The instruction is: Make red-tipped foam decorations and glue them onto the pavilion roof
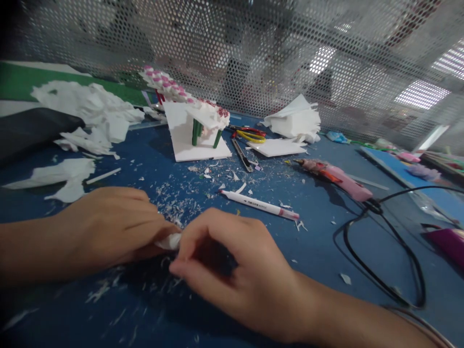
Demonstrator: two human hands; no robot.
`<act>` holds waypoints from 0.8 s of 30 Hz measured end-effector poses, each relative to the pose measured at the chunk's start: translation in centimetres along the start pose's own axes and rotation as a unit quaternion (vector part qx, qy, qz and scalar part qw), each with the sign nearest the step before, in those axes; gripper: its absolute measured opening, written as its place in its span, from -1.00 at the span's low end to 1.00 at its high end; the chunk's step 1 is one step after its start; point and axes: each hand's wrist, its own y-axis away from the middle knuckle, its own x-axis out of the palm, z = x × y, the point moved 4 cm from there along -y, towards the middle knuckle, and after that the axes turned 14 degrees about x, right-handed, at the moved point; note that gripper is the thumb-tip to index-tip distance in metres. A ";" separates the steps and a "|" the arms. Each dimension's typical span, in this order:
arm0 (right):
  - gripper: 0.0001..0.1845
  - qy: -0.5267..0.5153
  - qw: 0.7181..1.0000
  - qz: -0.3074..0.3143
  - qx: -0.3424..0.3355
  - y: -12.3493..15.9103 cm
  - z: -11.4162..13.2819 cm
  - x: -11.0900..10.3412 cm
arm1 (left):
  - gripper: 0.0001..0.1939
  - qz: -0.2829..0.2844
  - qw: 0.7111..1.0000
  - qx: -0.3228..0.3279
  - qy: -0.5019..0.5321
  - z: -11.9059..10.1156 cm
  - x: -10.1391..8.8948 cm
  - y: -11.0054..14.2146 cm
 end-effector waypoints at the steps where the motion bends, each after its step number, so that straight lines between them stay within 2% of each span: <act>1: -0.88 -0.001 0.999 0.031 -0.016 0.1 0.1 0.2 | -0.49 -0.010 1.000 -0.004 -0.008 0.1 0.1 0.1; 3: -0.88 -0.009 0.994 0.093 -0.052 0.3 0.4 0.6 | -0.47 -0.031 0.999 -0.014 -0.033 0.2 0.2 0.3; 5: -0.88 -0.015 0.989 0.127 -0.072 0.4 0.5 0.6 | -0.44 -0.021 0.998 -0.015 -0.050 0.3 0.2 0.3; 7: -0.73 0.015 0.992 0.105 -0.071 0.4 0.5 0.4 | -0.44 0.006 0.998 -0.009 -0.054 0.2 0.0 0.0; 9: -0.58 0.076 0.995 0.042 -0.055 0.2 0.3 -0.1 | -0.49 0.013 0.998 0.002 -0.058 -0.1 -0.3 -0.2; 10: -0.58 0.105 0.993 0.008 -0.045 0.1 0.3 -0.3 | -0.52 0.012 0.998 0.010 -0.064 -0.3 -0.5 -0.2; 13: -0.76 0.160 0.986 -0.032 -0.032 -0.1 0.0 -0.3 | -0.59 0.002 0.995 0.040 -0.089 -1.1 -0.9 -0.3; 16: -0.71 0.205 0.976 -0.023 -0.071 0.0 -0.1 0.4 | -0.60 0.002 0.993 0.055 -0.102 -1.4 -1.0 -0.3; 19: -0.79 0.226 0.968 -0.032 -0.108 0.2 -0.1 0.8 | -0.61 0.013 0.994 0.063 -0.090 -1.4 -1.1 -0.4; 24: -0.88 0.206 0.971 -0.049 -0.109 0.4 0.0 0.7 | -0.61 0.018 0.996 0.044 -0.075 -1.2 -1.2 -0.6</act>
